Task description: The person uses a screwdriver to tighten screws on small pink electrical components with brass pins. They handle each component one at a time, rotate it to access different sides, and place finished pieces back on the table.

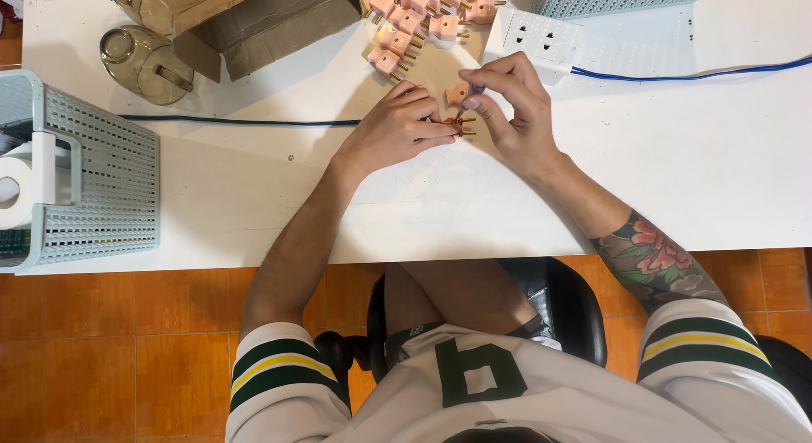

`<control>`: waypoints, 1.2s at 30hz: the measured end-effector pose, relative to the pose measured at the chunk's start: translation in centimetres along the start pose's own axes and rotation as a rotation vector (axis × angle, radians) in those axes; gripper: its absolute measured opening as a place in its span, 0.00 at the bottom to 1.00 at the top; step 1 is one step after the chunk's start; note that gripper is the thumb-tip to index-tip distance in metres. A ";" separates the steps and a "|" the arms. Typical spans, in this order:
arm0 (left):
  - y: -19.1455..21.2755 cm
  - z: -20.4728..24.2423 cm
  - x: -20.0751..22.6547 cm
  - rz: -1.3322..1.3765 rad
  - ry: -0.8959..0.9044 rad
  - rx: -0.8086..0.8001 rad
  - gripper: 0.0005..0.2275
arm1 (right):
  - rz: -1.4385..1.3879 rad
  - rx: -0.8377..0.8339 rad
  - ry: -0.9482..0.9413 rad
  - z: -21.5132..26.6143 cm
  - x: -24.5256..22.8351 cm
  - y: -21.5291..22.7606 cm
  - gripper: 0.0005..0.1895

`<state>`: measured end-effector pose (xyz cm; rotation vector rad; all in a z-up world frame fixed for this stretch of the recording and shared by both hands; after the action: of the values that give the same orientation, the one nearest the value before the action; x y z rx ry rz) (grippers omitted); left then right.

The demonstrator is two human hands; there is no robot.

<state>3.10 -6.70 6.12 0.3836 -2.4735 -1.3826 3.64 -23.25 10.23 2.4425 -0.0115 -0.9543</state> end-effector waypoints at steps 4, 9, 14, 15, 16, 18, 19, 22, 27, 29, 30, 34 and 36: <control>0.2 -0.1 0.1 0.030 0.008 -0.003 0.03 | -0.024 -0.011 0.011 -0.5 -1.3 0.3 0.16; 0.0 -0.1 0.1 -0.004 0.002 -0.015 0.05 | -0.025 -0.018 0.038 -0.5 -0.9 -0.1 0.13; 0.9 -0.5 0.5 -0.019 -0.011 0.030 0.06 | -0.015 -0.023 0.029 -0.3 -1.2 0.3 0.16; 1.0 -0.5 0.6 -0.018 -0.012 0.030 0.06 | -0.014 -0.022 0.029 -0.4 -1.1 0.2 0.16; 1.1 -0.5 0.6 -0.018 -0.012 0.032 0.07 | -0.024 -0.022 0.044 -0.5 -1.2 0.1 0.16; 1.1 -0.5 0.6 -0.018 -0.013 0.036 0.08 | -0.031 -0.021 0.059 -0.4 -1.0 -0.1 0.17; 0.9 -0.4 0.5 -0.024 -0.011 0.027 0.08 | -0.005 0.004 0.062 -0.2 -0.8 0.0 0.14; 0.9 -0.4 0.5 -0.033 -0.001 0.022 0.08 | -0.050 0.024 0.050 0.3 -0.2 0.0 0.14; 0.5 -0.3 0.3 -0.052 0.006 0.002 0.07 | -0.006 -0.021 0.032 -0.7 -1.6 0.2 0.17; 0.4 -0.2 -0.2 0.018 0.053 -0.001 0.09 | -0.002 0.003 0.039 -0.3 -0.8 0.1 0.12; 0.6 -0.3 -0.2 0.018 0.055 -0.002 0.09 | -0.003 0.002 0.039 -0.3 -0.6 0.1 0.12; -0.7 0.1 -1.2 0.060 0.120 -0.102 0.13 | 0.001 -0.001 0.052 -0.5 -1.3 0.3 0.16; -1.2 0.3 -1.5 0.074 0.148 -0.146 0.15 | -0.008 -0.019 0.032 -0.6 -1.4 0.2 0.18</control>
<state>4.49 -6.55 4.74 0.3455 -2.2310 -1.4390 3.03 -22.88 11.61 2.4420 0.0178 -0.9144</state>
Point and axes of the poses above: each hand's wrist, its own z-axis away from the middle knuckle, its own y-axis out of the back of the hand, x = y × z, the point moved 9 cm from there along -z, towards the middle knuckle, and after that the axes turned 9 degrees about -x, right-handed, at the moved point
